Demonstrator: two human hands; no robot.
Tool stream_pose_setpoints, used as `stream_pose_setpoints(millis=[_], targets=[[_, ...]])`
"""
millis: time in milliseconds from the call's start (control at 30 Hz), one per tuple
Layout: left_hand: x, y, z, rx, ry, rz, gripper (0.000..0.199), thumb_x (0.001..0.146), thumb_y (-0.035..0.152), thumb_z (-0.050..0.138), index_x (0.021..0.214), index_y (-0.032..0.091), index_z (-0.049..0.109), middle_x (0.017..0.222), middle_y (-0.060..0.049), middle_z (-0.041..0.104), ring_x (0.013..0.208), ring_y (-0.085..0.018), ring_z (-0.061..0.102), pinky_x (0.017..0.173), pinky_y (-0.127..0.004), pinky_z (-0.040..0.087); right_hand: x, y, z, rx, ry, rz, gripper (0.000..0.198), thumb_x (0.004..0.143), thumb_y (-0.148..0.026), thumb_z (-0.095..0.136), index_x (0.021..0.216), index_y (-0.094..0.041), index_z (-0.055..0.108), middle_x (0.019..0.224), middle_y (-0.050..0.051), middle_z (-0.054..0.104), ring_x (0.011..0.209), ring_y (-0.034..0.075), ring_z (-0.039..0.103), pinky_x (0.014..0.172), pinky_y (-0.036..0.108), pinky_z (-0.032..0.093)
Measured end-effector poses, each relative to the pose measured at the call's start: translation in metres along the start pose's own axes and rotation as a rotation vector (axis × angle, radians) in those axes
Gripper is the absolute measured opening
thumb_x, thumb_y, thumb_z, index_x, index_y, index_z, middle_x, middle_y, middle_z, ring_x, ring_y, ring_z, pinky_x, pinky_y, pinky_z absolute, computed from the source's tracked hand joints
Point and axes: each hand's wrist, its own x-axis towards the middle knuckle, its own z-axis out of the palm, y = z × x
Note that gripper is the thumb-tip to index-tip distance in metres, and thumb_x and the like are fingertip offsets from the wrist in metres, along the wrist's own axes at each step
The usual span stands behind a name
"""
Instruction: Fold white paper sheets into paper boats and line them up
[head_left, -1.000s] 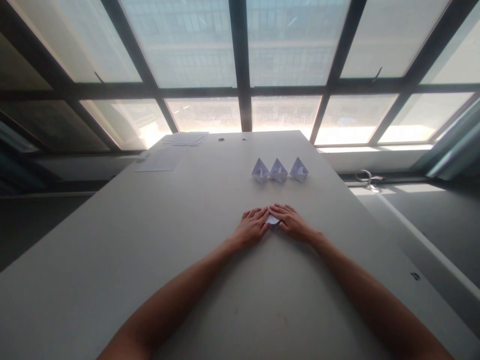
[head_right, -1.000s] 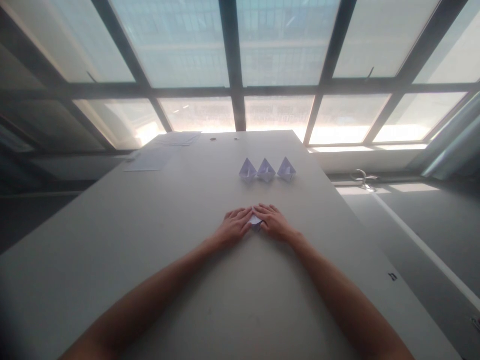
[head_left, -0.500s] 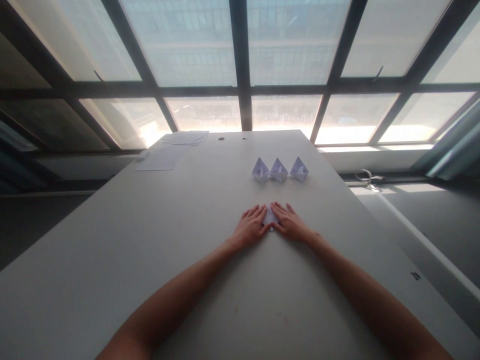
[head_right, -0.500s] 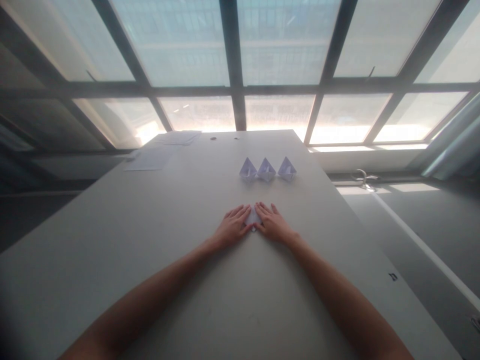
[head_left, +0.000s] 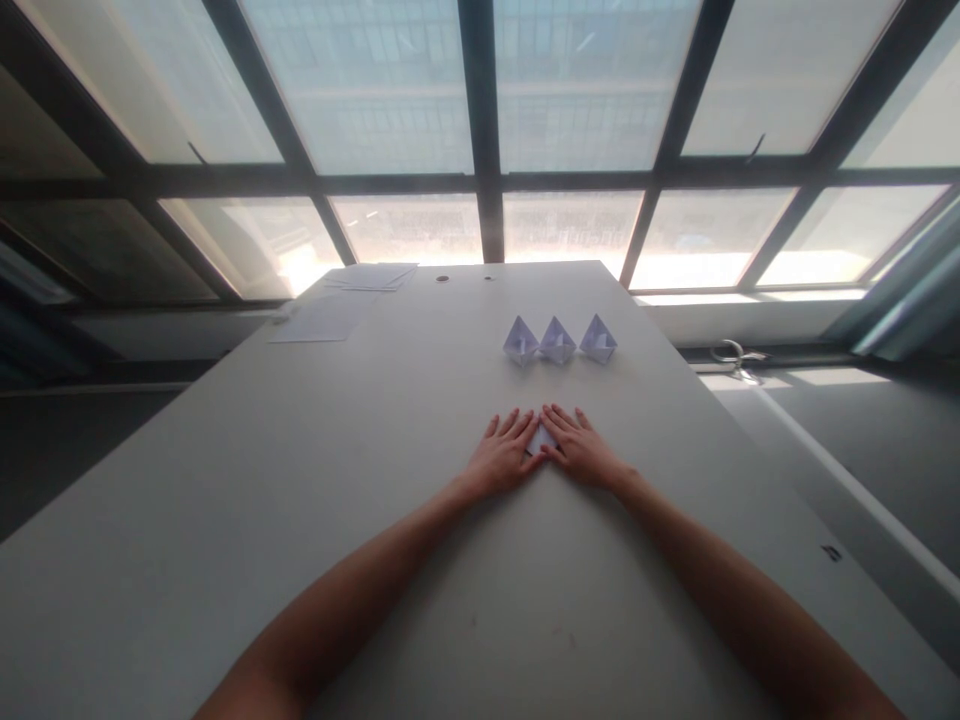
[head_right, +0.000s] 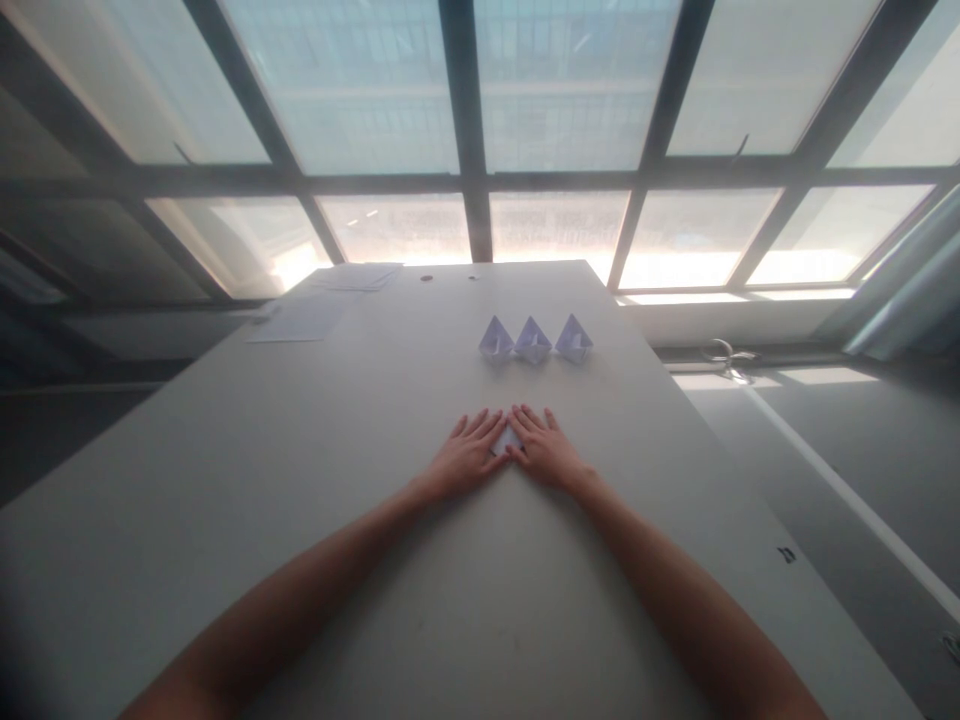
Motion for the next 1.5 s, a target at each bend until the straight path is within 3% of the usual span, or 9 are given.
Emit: stream_pose_setpoints(millis=[1300,1500], targets=[[0.0002,-0.0003,-0.0025,0.028,-0.051,-0.017,0.070,0.098,0.062,0.031,0.157,0.026,0.021,0.162,-0.004,0.025,0.151,-0.028,0.015,0.122,-0.051,0.011,0.0001,-0.0005,-0.0018,0.022,-0.027,0.016,0.066,0.099,-0.045,0.037,0.157,-0.015,0.024,0.161,0.011,0.023,0.150,0.024,0.017,0.121,0.049,0.007],[0.0010,-0.0008,-0.0032,0.033,-0.079,-0.007,0.066,0.099,0.058,0.030,0.157,0.028,0.020,0.162,-0.003,0.023,0.152,-0.028,0.012,0.122,-0.052,0.011,0.0006,-0.0016,-0.0016,0.029,-0.021,0.045,0.060,0.101,-0.038,0.032,0.156,-0.016,0.026,0.160,0.009,0.027,0.150,0.021,0.020,0.121,0.048,0.008]])
